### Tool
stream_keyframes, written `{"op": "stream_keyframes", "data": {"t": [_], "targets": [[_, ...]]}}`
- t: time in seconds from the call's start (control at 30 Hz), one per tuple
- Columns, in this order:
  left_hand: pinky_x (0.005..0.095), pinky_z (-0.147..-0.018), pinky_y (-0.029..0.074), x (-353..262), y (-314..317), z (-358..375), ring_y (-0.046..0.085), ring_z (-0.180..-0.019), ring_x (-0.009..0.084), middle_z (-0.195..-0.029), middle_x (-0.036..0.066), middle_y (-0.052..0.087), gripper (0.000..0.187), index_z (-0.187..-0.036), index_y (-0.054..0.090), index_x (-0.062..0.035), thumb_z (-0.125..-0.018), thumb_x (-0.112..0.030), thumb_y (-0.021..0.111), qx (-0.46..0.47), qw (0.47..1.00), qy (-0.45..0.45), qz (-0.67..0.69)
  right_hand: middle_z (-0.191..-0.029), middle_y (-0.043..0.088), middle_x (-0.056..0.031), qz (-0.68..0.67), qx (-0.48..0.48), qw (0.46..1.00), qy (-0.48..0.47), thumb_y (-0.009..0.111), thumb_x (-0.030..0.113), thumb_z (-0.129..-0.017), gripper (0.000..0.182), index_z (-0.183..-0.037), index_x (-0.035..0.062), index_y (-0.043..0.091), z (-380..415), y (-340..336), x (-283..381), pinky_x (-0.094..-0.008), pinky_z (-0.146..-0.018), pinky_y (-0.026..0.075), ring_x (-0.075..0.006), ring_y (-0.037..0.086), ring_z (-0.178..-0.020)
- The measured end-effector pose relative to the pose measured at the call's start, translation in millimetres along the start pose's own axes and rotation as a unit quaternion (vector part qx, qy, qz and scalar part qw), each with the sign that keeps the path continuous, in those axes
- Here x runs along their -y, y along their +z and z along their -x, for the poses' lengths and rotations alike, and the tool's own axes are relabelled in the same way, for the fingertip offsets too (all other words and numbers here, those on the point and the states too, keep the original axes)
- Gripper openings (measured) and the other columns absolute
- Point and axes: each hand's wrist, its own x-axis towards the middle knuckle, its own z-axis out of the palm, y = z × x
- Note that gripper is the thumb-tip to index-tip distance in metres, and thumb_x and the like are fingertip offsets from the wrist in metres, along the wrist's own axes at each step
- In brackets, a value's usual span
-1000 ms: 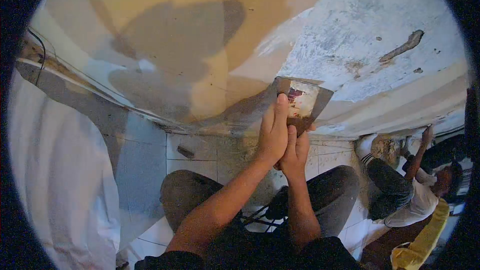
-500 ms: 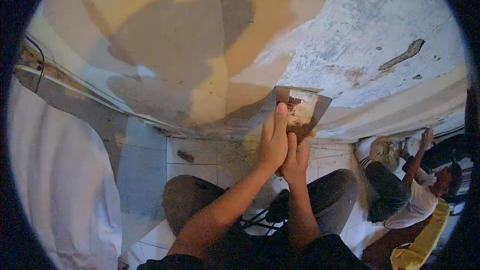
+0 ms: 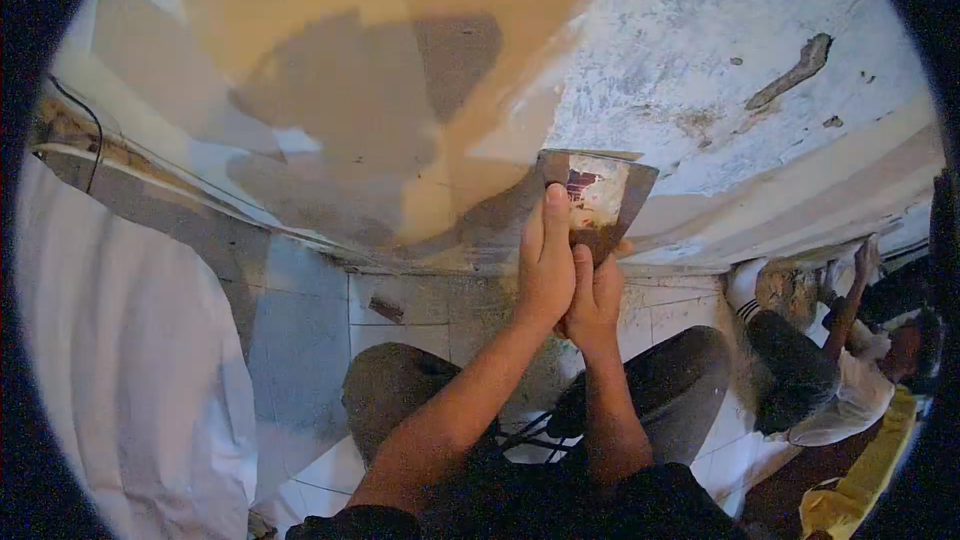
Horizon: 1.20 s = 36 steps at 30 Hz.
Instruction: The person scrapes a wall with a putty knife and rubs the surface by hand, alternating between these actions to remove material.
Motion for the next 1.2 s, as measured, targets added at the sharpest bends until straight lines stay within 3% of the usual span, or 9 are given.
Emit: {"op": "stream_keyframes", "data": {"t": [0.27, 0.33, 0.53, 0.67, 0.73, 0.9, 1.07, 1.13, 1.2], "targets": [[0.0325, -0.081, 0.044, 9.7, 1.0, -5.6, 0.053, -0.084, 0.0167, -0.090, 0.007, 0.059, 0.051, -0.098, 0.058, -0.0006, -0.102, -0.047, 0.036, -0.011, 0.999, 0.037, -0.014, -0.112, 0.064, -0.0206, 0.026, -0.036, 0.998, -0.053, 0.041, 0.020, -0.101, 0.033, -0.120, -0.0040, 0.054, -3.1, 4.4, -0.2, -0.0403, -0.091, 0.044, -0.0322, 0.061, -0.103], [0.0322, -0.080, 0.044, 1.6, 2.6, -2.1, 0.052, -0.083, 0.0164, -0.089, 0.007, 0.059, 0.051, -0.098, 0.058, -0.0006, -0.102, -0.046, 0.036, -0.019, 0.999, 0.037, -0.022, -0.113, 0.064, -0.0213, -0.014, 0.000, 1.000, 0.025, 0.041, 0.022, -0.101, 0.034, -0.120, -0.0046, 0.054, -2.0, 1.3, -1.3, -0.0406, -0.092, 0.044, -0.0326, 0.061, -0.103], [0.0320, -0.078, 0.044, -7.8, -6.7, 0.2, 0.052, -0.082, 0.0168, -0.089, 0.007, 0.059, 0.051, -0.098, 0.058, 0.0009, -0.103, -0.045, 0.035, 0.006, 0.998, 0.046, -0.044, -0.111, 0.063, -0.0227, -0.021, -0.018, 0.999, 0.045, 0.042, 0.023, -0.101, 0.035, -0.119, -0.0052, 0.054, 4.1, 9.7, 12.4, -0.0404, -0.092, 0.044, -0.0332, 0.061, -0.101], [0.0311, -0.079, 0.045, -10.7, -5.4, 0.0, 0.054, -0.084, 0.0164, -0.091, 0.007, 0.061, 0.052, -0.100, 0.059, 0.0011, -0.103, -0.046, 0.035, 0.016, 0.997, 0.061, -0.039, -0.111, 0.063, -0.0228, 0.001, -0.019, 0.999, -0.037, 0.042, 0.023, -0.101, 0.036, -0.119, -0.0048, 0.054, 2.3, 9.5, 0.4, -0.0404, -0.092, 0.044, -0.0342, 0.061, -0.100], [0.0309, -0.079, 0.045, -11.6, -3.3, -0.3, 0.055, -0.084, 0.0165, -0.091, 0.007, 0.062, 0.053, -0.100, 0.059, 0.0011, -0.103, -0.046, 0.035, 0.013, 0.998, 0.050, -0.025, -0.107, 0.063, -0.0139, 0.040, -0.043, 0.998, -0.022, 0.041, 0.018, -0.102, 0.030, -0.118, -0.0050, 0.053, 2.6, 8.8, 3.1, -0.0331, -0.087, 0.045, -0.0194, 0.059, -0.097], [0.0349, -0.078, 0.045, -12.6, -2.0, 0.0, 0.056, -0.080, 0.0244, -0.086, 0.017, 0.060, 0.050, -0.099, 0.057, 0.0045, -0.103, -0.040, 0.035, -0.003, 0.998, 0.054, -0.044, -0.109, 0.063, -0.0126, -0.014, -0.011, 1.000, -0.003, 0.041, 0.018, -0.102, 0.031, -0.120, -0.0044, 0.053, 4.2, 3.4, 7.4, -0.0334, -0.088, 0.045, -0.0204, 0.059, -0.098], [0.0361, -0.077, 0.044, -8.9, 1.5, -0.6, 0.055, -0.081, 0.0242, -0.086, 0.017, 0.060, 0.049, -0.100, 0.057, 0.0046, -0.103, -0.040, 0.036, -0.013, 0.997, 0.059, -0.043, -0.110, 0.063, -0.0126, -0.006, -0.025, 0.999, -0.022, 0.042, 0.019, -0.102, 0.032, -0.121, -0.0043, 0.053, -1.8, 4.3, 9.4, -0.0321, -0.089, 0.045, -0.0195, 0.059, -0.099], [0.0364, -0.077, 0.044, -12.7, -0.5, 2.0, 0.055, -0.081, 0.0242, -0.086, 0.017, 0.060, 0.049, -0.100, 0.056, 0.0047, -0.103, -0.039, 0.036, -0.014, 0.995, 0.071, -0.063, -0.116, 0.063, -0.0188, -0.010, -0.015, 1.000, 0.010, 0.041, 0.022, -0.101, 0.037, -0.124, -0.0052, 0.051, 1.9, 5.5, 8.8, -0.0375, -0.098, 0.040, -0.0286, 0.058, -0.109], [0.0326, -0.081, 0.044, -16.7, -3.2, 2.0, 0.054, -0.087, 0.0177, -0.093, 0.009, 0.061, 0.051, -0.100, 0.057, 0.0029, -0.103, -0.043, 0.036, 0.004, 0.997, 0.049, -0.058, -0.116, 0.062, -0.0194, -0.038, -0.007, 0.999, 0.013, 0.042, 0.022, -0.101, 0.038, -0.124, -0.0065, 0.050, 2.0, 6.9, 9.7, -0.0378, -0.099, 0.040, -0.0289, 0.058, -0.109]]}}
